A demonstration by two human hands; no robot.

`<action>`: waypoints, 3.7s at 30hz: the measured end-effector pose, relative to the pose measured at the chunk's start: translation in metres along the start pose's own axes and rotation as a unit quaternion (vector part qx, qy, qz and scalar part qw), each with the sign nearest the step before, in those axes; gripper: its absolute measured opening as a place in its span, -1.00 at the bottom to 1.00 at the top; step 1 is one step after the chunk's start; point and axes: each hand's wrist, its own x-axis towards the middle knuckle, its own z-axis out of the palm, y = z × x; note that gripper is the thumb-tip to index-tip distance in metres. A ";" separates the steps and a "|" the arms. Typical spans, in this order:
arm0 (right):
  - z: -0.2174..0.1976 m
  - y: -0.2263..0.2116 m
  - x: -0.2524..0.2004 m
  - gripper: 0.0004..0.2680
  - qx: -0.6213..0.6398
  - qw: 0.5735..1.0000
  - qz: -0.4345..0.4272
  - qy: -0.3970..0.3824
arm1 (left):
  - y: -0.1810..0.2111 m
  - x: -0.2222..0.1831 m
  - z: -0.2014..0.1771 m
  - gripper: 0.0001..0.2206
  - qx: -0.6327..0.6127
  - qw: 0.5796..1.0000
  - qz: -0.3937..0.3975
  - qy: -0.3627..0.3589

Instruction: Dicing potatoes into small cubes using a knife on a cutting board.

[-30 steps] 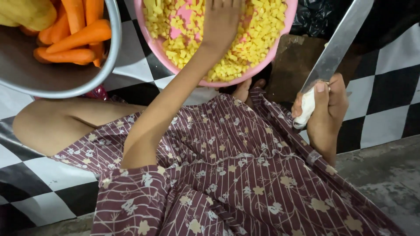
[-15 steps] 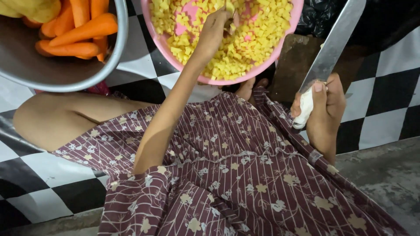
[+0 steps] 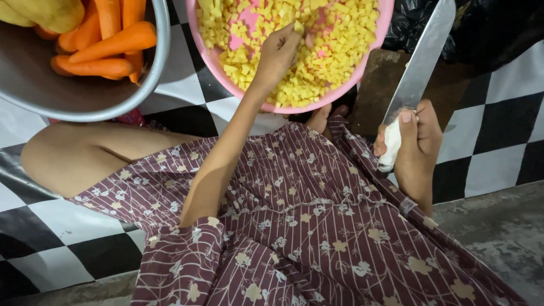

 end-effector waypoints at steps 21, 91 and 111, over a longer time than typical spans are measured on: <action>-0.001 0.007 0.000 -0.89 -0.015 1.000 0.014 -0.005 | -0.032 0.012 0.000 -0.77 -0.141 0.986 0.077 -0.039; 0.002 -0.001 -0.001 -0.87 -0.044 0.999 0.011 -0.019 | -0.038 0.107 0.061 -0.75 0.669 0.635 0.375 0.094; 0.006 0.001 -0.002 -0.88 -0.022 0.999 0.019 -0.020 | 0.036 0.013 0.020 -0.76 0.486 0.837 0.243 0.067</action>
